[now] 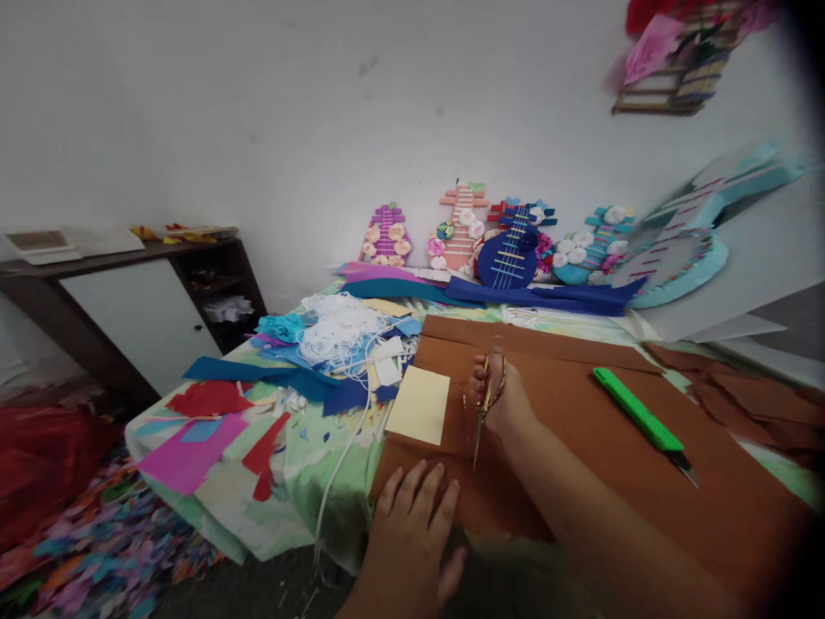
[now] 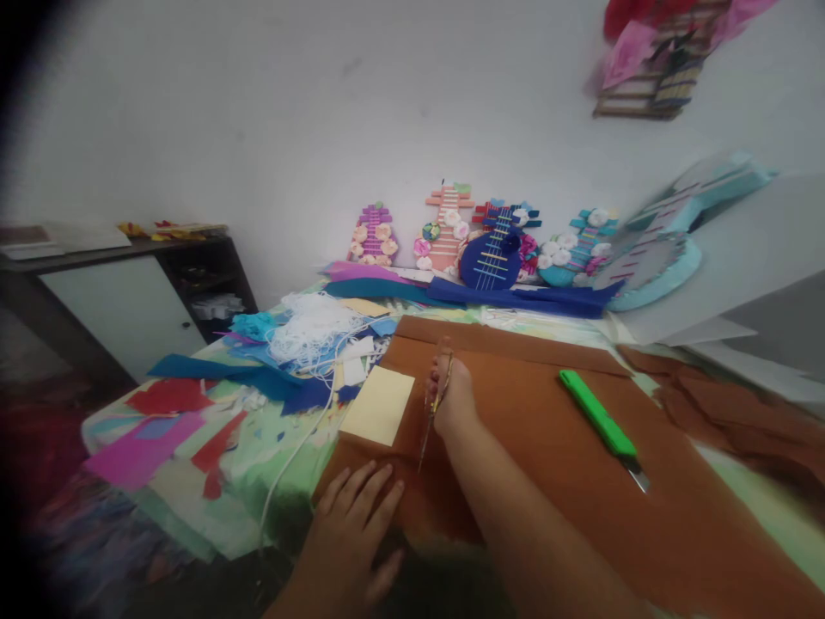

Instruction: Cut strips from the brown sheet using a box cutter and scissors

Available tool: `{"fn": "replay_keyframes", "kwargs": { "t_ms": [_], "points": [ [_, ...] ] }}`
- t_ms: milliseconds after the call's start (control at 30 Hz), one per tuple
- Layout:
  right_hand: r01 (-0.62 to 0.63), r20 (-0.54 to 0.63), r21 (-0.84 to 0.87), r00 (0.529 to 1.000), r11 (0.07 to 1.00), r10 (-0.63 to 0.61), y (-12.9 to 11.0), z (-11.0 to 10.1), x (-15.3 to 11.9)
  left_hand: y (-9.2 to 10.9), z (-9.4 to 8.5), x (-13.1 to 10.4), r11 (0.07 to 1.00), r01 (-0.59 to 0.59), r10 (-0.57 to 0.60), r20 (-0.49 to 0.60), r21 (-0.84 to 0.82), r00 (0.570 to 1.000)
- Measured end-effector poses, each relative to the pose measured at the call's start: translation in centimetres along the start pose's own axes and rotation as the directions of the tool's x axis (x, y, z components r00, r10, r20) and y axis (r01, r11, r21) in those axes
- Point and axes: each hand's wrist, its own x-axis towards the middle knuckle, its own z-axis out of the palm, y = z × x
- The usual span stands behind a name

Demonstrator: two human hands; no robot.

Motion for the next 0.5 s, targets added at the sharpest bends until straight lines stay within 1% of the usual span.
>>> {"fn": "replay_keyframes", "kwargs": {
  "t_ms": [100, 200, 267, 400, 467, 500],
  "points": [
    [-0.024, -0.021, -0.008, 0.999, 1.0, 0.024, 0.4, -0.2, 0.3, 0.0, 0.0, -0.1, 1.0, 0.004, -0.004, 0.009, -0.008, 1.0],
    [-0.036, -0.037, -0.024, 0.999, 0.999, 0.035, 0.5, -0.2, 0.6, 0.0, -0.1, -0.1, 1.0, -0.002, 0.001, -0.016, -0.032, 1.0],
    [-0.045, -0.023, -0.013, 0.999, 0.999, 0.045, 0.4, -0.3, 0.8, 0.0, -0.2, 0.0, 0.997, -0.003, 0.0, -0.042, -0.076, 0.999],
    [-0.078, 0.024, 0.049, 0.997, 0.996, 0.077, 0.1, -0.4, 1.2, 0.0, -0.6, 0.6, 0.981, 0.038, -0.06, -0.11, -0.19, 0.992],
    [-0.092, 0.028, 0.051, 0.995, 0.994, 0.091, 0.1, -0.5, 1.2, -0.1, -0.9, 1.2, 0.982, 0.027, -0.044, -0.09, -0.189, 0.995],
    [-0.098, 0.019, 0.036, 0.995, 0.995, 0.097, 0.1, -0.5, 1.2, -0.1, -1.0, 1.4, 0.985, 0.007, -0.017, -0.056, -0.172, 0.998]
  ]
}}
